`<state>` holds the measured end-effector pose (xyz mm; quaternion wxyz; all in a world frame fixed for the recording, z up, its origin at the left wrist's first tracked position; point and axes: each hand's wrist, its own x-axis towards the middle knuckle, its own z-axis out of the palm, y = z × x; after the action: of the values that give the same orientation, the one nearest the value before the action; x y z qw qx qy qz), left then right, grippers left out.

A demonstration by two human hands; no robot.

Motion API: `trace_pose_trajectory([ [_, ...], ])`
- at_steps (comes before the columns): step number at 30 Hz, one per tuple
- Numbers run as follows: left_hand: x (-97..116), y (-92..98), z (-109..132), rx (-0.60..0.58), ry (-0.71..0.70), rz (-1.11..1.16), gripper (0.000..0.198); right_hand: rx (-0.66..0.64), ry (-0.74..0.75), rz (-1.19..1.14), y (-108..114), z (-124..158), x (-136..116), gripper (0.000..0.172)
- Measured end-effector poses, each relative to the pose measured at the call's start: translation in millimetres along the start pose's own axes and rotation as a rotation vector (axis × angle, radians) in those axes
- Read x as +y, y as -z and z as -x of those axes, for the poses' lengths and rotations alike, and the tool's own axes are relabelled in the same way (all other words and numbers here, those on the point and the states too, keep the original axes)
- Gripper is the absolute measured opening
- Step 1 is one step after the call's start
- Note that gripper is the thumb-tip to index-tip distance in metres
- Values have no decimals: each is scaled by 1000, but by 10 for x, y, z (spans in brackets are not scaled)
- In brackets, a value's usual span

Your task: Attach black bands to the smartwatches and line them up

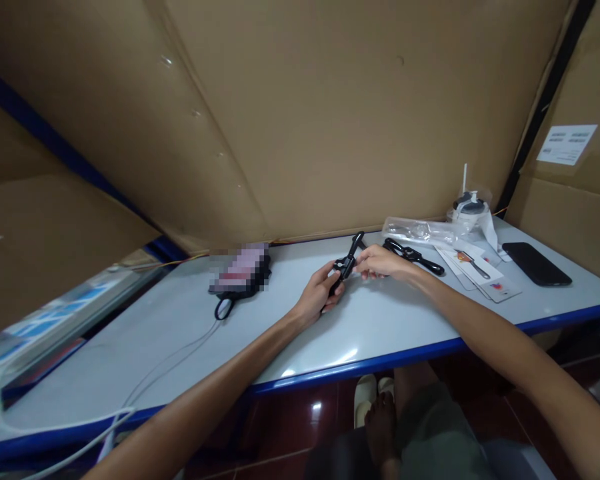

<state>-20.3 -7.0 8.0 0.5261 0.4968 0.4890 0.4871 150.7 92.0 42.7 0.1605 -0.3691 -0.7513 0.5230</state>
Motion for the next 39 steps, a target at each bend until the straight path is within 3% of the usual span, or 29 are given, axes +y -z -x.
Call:
trace_pose_trajectory([
  [5,-25,-11,-3,2,-25,-16,39,-43,47,-166,-61,-78,117,14],
  [19,-54,-27,-17,29,-58,-43,41,8,43,-78,-76,-49,40,17],
  [23,-84,-38,-30,34,-59,-79,40,41,47,186,-21,-22,7,15],
  [27,-117,-50,-43,49,-60,-141,38,374,182,720,7,109,-97,18],
  [29,-129,-53,-51,39,-64,-161,37,456,263,861,-57,196,-162,28],
  [31,-140,-54,-59,38,-74,-179,36,415,307,939,-163,265,-221,39],
  [34,-157,-55,-72,52,-96,-215,34,354,321,1016,-311,300,-272,40],
  [39,-174,-55,-88,43,-86,-205,33,369,181,1021,-297,240,-254,33],
])
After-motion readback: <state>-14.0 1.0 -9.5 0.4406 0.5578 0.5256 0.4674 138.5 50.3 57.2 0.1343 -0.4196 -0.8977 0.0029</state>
